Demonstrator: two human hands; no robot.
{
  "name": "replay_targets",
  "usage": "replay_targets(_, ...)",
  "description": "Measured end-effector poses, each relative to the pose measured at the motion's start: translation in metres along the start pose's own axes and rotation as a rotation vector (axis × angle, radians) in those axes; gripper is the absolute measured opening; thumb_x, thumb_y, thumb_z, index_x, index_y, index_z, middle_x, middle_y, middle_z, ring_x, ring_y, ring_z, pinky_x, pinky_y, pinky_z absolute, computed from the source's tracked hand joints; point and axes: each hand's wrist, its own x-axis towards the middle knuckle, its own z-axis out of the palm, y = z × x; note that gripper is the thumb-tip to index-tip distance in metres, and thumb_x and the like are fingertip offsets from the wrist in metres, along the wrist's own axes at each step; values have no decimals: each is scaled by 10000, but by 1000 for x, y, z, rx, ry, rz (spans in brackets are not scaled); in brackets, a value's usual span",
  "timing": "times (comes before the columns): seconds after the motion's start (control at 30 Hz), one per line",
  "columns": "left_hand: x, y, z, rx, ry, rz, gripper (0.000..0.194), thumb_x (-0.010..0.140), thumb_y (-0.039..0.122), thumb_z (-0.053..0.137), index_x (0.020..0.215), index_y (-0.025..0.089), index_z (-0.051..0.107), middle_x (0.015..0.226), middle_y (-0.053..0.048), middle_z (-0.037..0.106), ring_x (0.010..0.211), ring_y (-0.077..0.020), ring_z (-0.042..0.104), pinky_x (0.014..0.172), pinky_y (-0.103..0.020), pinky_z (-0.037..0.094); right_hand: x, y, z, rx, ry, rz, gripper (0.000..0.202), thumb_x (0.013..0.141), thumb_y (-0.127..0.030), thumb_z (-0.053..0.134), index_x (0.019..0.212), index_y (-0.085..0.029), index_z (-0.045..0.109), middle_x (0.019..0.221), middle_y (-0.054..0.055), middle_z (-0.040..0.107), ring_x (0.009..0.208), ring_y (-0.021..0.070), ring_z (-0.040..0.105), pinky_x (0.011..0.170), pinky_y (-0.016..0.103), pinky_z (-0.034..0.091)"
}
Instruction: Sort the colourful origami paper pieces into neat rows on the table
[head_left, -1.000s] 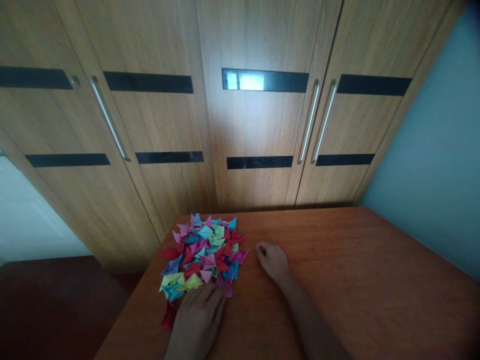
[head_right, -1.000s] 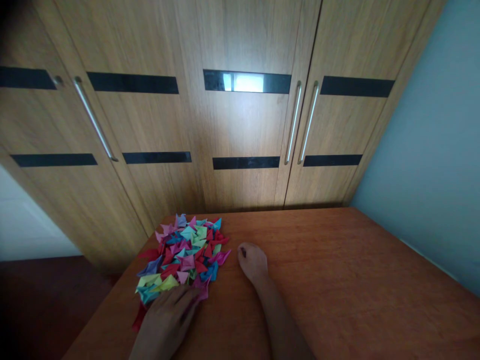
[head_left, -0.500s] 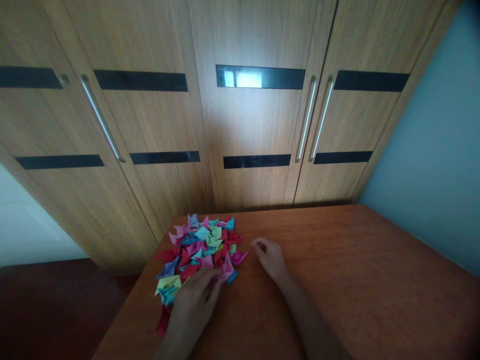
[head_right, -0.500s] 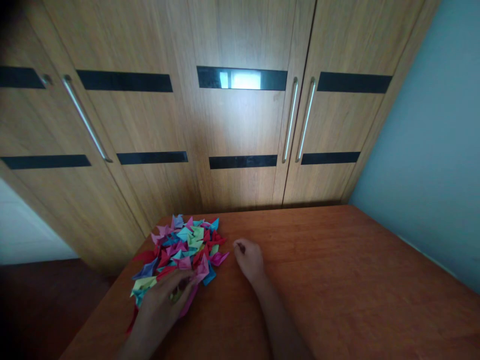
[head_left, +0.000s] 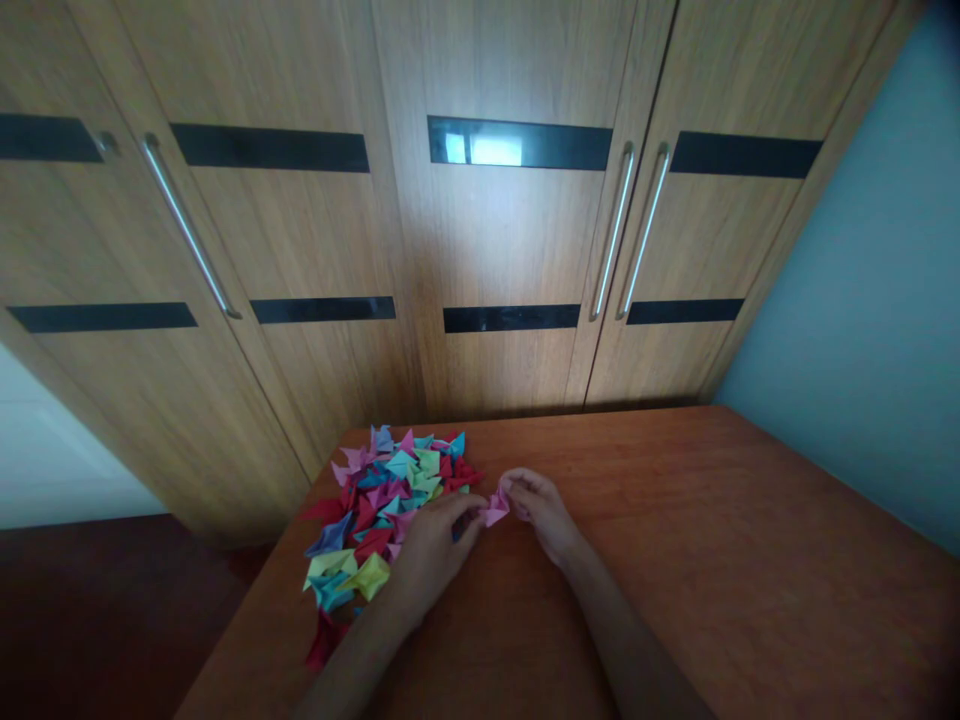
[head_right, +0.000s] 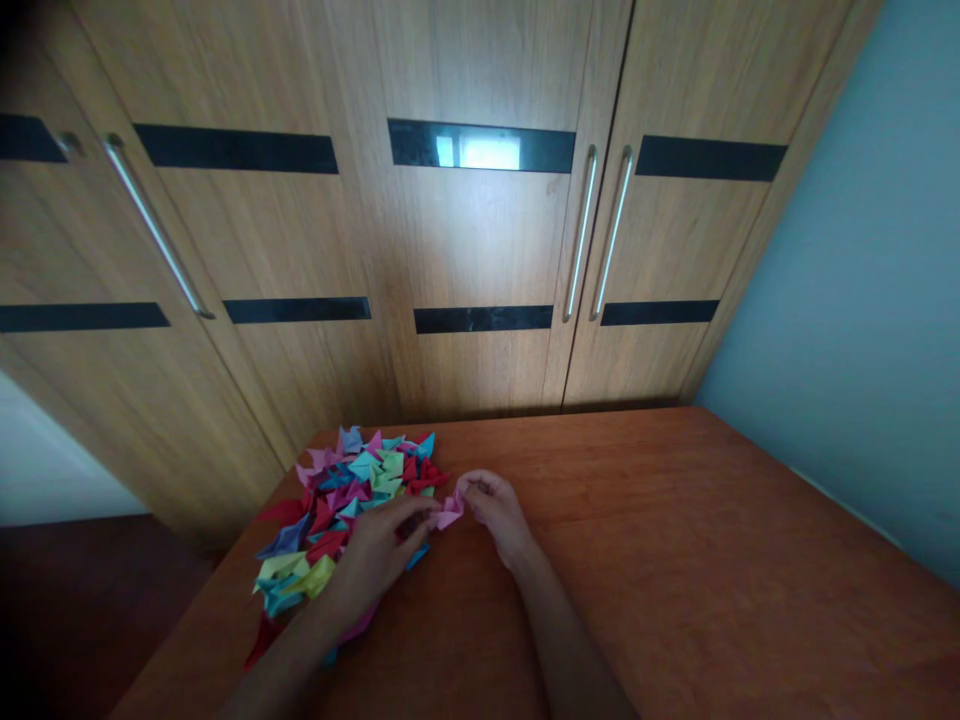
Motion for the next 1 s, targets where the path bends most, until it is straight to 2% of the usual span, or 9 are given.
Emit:
replay_targets(0.13,11,-3,-4,-9,-68,26,197,819,156,534,942,224,673,878,-5,707,793,-149,639,727,-230,461,3,3,-4,-3,38,0,269,730,-453,627,757,-188,591,581,-57,472,478,64,313,451,197,209)
replay_targets(0.2,23,-7,-7,6,-91,43,180,830,175,537,932,221,678,888,-5,713,791,-145,641,721,-218,456,7,6,-7,-77,97,-24,261,753,-450,590,794,-192,600,575,-55,469,480,75,336,454,200,238)
replay_targets(0.37,73,-22,-9,180,-76,69,172,868,223,513,894,203,682,847,-19,711,776,-146,634,709,-219,438,15,19,-20,-589,285,-181,202,779,-369,532,794,-194,632,657,-1,593,598,135,516,578,239,389)
replay_targets(0.5,116,-36,0,323,-126,43,197,879,257,503,929,207,687,947,-46,705,887,-162,629,802,-240,435,12,23,-22,-927,238,-171,198,829,-280,464,872,-221,648,728,6,656,668,147,589,627,236,402)
replay_targets(0.63,143,-48,19,378,-172,-19,203,870,278,513,917,214,700,943,-63,709,910,-188,635,807,-263,447,7,18,-15,-1120,167,-148,195,837,-227,465,907,-245,646,783,-3,676,717,140,605,642,220,377)
replay_targets(0.83,159,-57,48,454,-237,-99,244,886,321,482,935,223,700,963,-84,706,925,-200,645,813,-279,462,5,12,-11,-1189,144,-102,198,854,-235,454,918,-255,640,836,-4,683,776,139,607,646,215,355)
replay_targets(1.0,163,-57,59,492,-282,-135,263,890,337,482,930,193,698,965,-122,696,932,-227,646,814,-307,473,5,10,-10,-1204,137,-91,197,856,-239,450,918,-255,636,800,0,672,743,146,597,624,228,337)
